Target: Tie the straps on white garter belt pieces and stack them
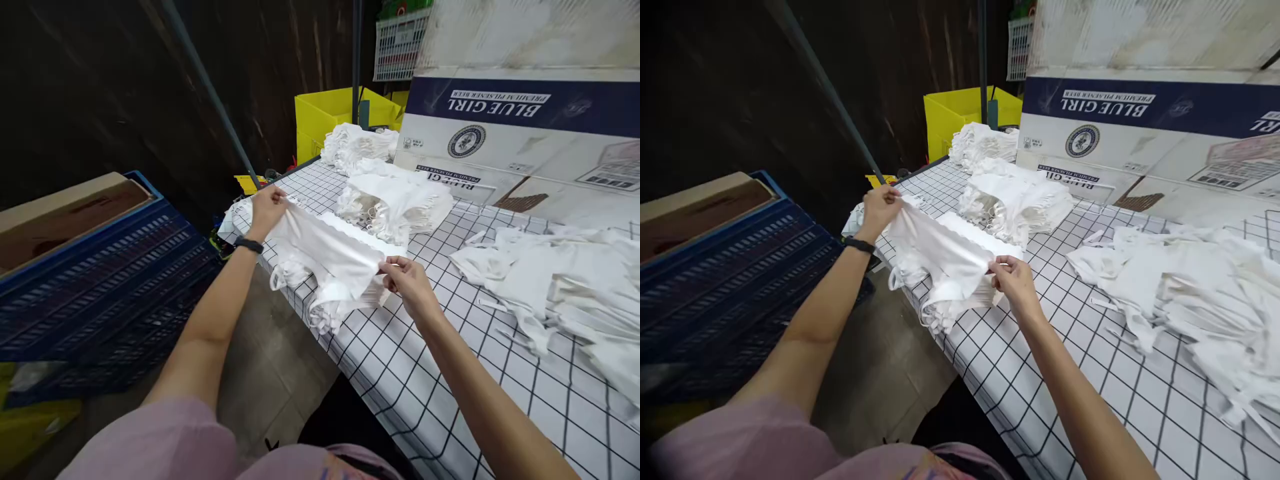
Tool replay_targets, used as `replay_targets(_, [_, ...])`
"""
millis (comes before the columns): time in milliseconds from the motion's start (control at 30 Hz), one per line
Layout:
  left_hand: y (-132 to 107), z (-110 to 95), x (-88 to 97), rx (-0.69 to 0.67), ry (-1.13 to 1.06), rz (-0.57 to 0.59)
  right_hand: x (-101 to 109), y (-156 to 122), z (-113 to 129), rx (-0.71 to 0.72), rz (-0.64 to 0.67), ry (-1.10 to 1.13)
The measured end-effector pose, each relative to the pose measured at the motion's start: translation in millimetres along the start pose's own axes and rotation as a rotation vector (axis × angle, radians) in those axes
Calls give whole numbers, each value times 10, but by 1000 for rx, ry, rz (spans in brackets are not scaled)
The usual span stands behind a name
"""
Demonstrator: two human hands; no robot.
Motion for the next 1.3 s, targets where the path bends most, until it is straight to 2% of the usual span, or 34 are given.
replay_targets(100, [169, 1, -577, 15, 14, 144, 208, 146, -107, -65, -79, -21])
replay_targets(167, [228, 9, -849, 4, 22, 219, 313, 214, -146, -67, -113, -62])
replay_targets(233, [273, 31, -1045, -2, 36, 292, 412, 279, -149, -36, -158, -156])
replay_targets(333, [338, 76, -1228, 1, 59, 377, 555, 375, -121, 8, -257, -362])
replay_targets(500, [420, 97, -1362, -13, 75, 435, 713, 489, -149, -34, -334, -506])
replay_targets(633, [445, 78, -1434, -31, 70, 443, 762, 509, -224, -88, -350, -481])
replay_targets(767, [422, 79, -1494, -29, 63, 439, 767, 501, -250, -84, -368, -455])
replay_targets(933, [385, 65, -1491, -20, 50, 378, 753, 457, -257, -77, -408, -404])
replay_targets(1067, [367, 33, -1497, -71, 20, 326, 733, 450, -270, -67, -410, -382])
replay_targets(1300, [303, 92, -1604, -124, 95, 399, 776, 494, -302, -61, -349, -460])
Point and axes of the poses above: each hand's wrist, its own y-axis towards the middle knuckle, its own x-axis out of the back of the hand, z = x × y, the point moved 5 cm from there along y, towards the middle knuckle, and after that the axes turned 7 degrees about z, right-handed, at the moved point
